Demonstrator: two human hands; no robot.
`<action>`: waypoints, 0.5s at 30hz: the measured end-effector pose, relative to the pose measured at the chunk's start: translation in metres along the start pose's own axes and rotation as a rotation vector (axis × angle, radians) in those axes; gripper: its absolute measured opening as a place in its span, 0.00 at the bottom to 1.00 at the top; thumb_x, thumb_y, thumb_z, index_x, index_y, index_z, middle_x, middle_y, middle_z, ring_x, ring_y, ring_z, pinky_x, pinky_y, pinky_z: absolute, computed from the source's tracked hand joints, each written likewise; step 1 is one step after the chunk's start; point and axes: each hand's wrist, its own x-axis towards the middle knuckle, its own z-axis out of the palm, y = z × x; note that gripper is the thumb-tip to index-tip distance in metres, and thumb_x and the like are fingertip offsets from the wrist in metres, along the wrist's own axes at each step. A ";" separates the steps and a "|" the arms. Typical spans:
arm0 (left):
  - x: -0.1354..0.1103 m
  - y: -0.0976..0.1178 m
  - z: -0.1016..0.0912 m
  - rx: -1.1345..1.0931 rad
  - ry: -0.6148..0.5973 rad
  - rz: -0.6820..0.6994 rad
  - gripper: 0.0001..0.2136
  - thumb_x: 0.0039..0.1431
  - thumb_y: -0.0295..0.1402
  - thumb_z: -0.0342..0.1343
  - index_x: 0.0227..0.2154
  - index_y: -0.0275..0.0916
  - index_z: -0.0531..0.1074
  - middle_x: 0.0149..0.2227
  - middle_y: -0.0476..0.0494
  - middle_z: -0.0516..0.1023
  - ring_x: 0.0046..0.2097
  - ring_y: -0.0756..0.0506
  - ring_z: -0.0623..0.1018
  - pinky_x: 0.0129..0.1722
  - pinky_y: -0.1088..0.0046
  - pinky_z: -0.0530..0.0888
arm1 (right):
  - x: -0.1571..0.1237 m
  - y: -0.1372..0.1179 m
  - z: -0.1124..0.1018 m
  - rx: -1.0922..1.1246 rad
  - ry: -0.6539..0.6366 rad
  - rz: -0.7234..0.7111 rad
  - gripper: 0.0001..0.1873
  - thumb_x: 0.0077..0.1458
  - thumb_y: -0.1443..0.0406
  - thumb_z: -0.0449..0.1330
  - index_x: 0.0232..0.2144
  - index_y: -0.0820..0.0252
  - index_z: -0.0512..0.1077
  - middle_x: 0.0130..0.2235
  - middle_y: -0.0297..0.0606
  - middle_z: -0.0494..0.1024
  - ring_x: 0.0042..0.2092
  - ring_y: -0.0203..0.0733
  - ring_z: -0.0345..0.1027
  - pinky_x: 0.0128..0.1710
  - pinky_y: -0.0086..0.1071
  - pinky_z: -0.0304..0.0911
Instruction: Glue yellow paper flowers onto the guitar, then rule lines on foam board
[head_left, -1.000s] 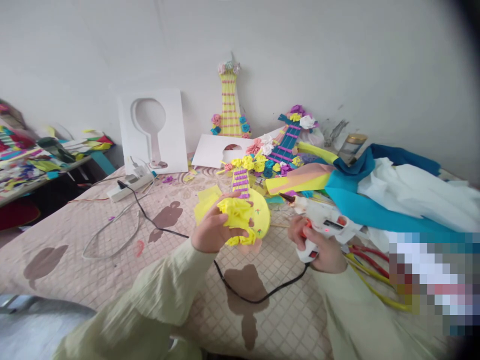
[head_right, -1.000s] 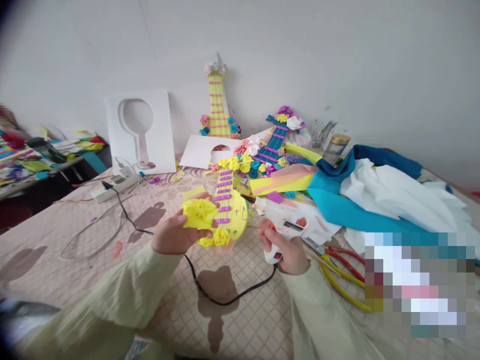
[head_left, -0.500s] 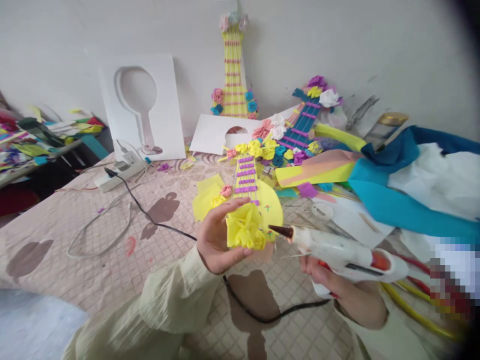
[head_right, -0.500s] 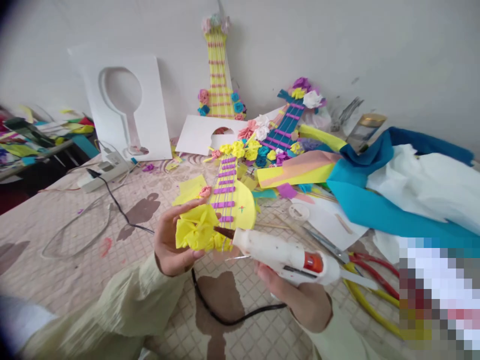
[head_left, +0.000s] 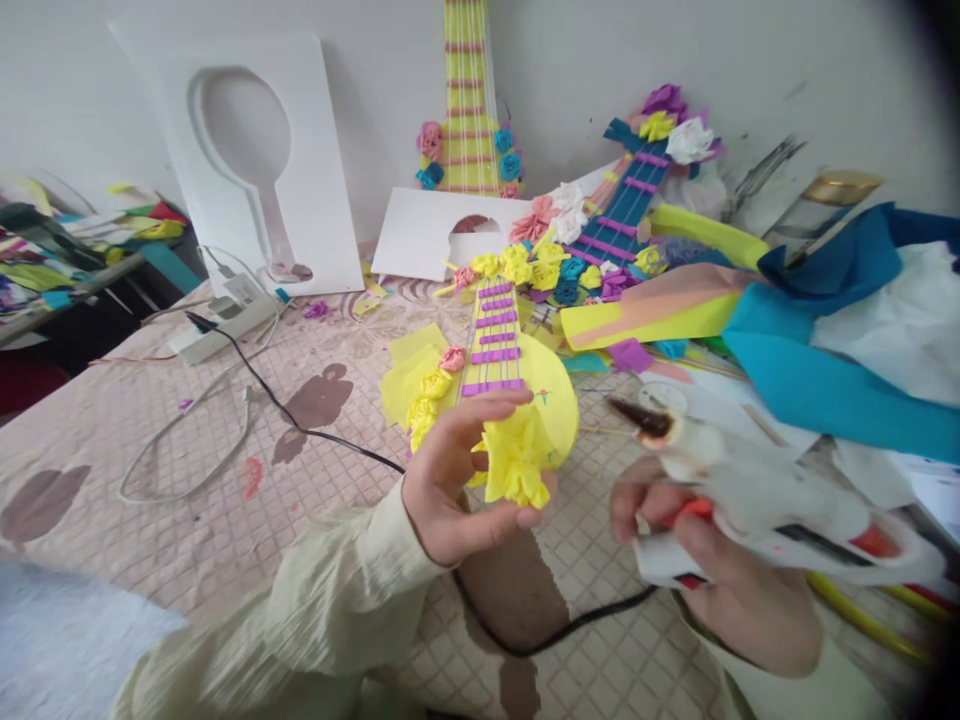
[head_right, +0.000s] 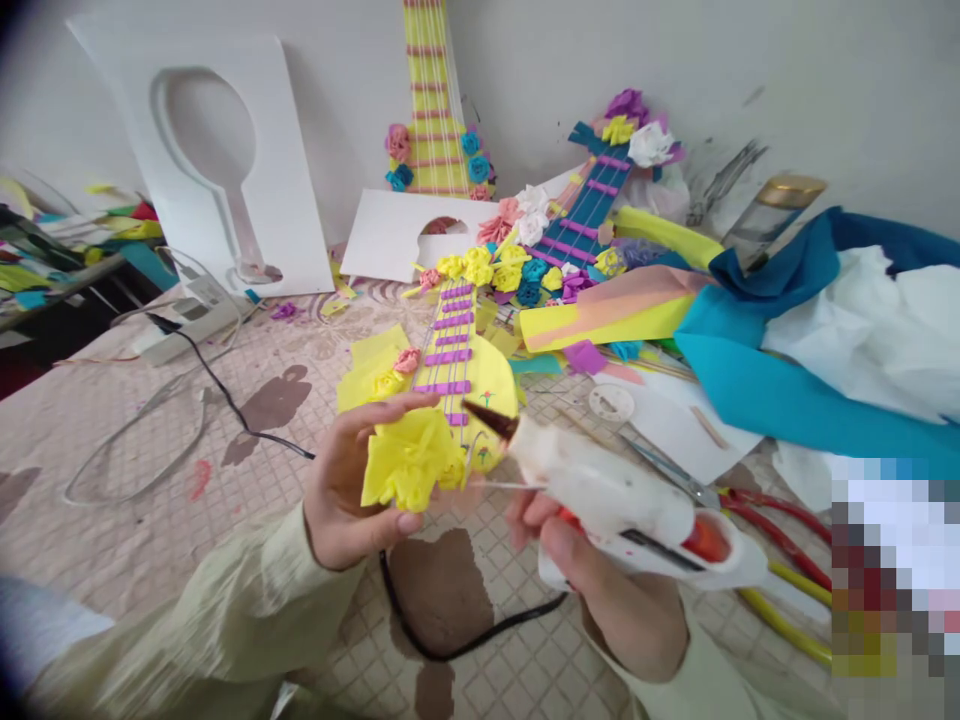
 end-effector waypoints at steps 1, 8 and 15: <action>-0.001 0.000 0.000 0.069 -0.014 0.002 0.27 0.44 0.29 0.62 0.48 0.43 0.60 0.52 0.39 0.63 0.54 0.38 0.63 0.34 0.74 0.72 | 0.002 -0.002 0.004 0.040 -0.011 -0.016 0.08 0.54 0.58 0.56 0.31 0.53 0.72 0.29 0.35 0.72 0.31 0.38 0.66 0.30 0.29 0.64; -0.010 0.001 0.007 0.327 -0.049 -0.174 0.28 0.41 0.38 0.63 0.47 0.40 0.63 0.43 0.40 0.70 0.32 0.50 0.69 0.20 0.80 0.63 | 0.005 -0.003 0.022 0.209 0.102 0.109 0.11 0.52 0.55 0.57 0.32 0.53 0.72 0.35 0.37 0.76 0.34 0.39 0.69 0.32 0.28 0.66; -0.006 0.001 0.004 0.348 -0.096 -0.149 0.22 0.48 0.45 0.57 0.44 0.38 0.67 0.34 0.43 0.67 0.33 0.48 0.68 0.27 0.75 0.65 | 0.007 0.001 0.022 0.223 0.106 0.122 0.10 0.52 0.56 0.58 0.32 0.55 0.72 0.35 0.39 0.76 0.35 0.39 0.70 0.32 0.27 0.66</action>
